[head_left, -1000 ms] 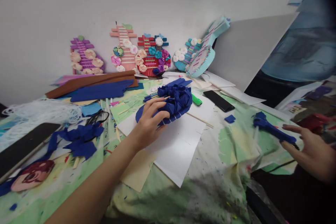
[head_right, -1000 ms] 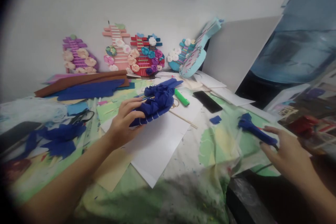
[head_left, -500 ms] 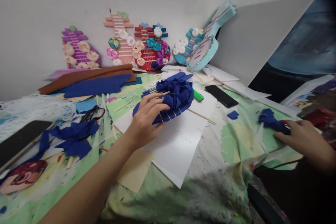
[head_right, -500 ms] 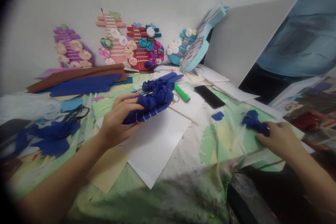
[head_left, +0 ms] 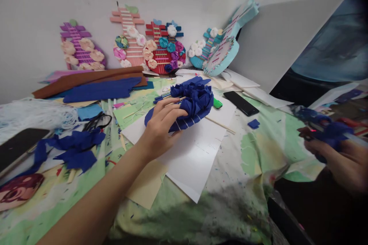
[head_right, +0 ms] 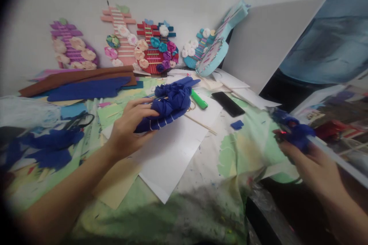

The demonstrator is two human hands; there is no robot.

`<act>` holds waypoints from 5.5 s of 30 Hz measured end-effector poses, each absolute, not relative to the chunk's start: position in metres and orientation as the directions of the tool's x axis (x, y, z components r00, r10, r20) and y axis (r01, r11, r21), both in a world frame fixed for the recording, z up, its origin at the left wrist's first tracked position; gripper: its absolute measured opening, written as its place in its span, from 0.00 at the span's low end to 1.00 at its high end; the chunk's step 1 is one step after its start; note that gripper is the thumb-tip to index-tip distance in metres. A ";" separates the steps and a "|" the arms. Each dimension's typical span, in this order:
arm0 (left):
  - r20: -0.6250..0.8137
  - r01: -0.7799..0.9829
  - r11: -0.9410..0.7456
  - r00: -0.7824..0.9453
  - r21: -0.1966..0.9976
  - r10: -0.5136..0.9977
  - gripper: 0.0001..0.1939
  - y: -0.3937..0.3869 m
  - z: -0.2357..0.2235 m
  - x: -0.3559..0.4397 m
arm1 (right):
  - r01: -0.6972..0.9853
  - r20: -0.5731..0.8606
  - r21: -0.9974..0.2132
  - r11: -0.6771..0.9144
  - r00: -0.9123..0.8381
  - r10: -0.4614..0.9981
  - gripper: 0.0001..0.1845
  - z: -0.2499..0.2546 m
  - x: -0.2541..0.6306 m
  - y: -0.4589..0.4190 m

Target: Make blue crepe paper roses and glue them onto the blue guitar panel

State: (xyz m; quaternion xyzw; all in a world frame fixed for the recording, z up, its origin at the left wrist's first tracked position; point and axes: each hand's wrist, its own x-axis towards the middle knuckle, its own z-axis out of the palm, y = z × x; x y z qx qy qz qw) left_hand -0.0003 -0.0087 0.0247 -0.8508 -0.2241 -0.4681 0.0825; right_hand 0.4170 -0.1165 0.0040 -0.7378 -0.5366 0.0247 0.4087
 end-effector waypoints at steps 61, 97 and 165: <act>0.809 0.428 -0.888 0.456 0.166 0.371 0.27 -0.011 0.019 0.007 | 0.624 0.337 -0.661 0.416 -0.249 0.908 0.09 0.031 0.240 -0.107; 0.787 0.449 -0.871 0.455 0.199 0.415 0.36 -0.011 0.017 0.004 | 0.588 0.392 -0.671 0.452 -0.236 0.889 0.04 0.038 0.243 -0.111; 0.760 0.536 -0.791 0.371 0.294 0.534 0.33 -0.013 0.019 0.000 | 0.104 0.048 -0.992 0.073 -0.220 0.974 0.08 0.030 0.249 -0.084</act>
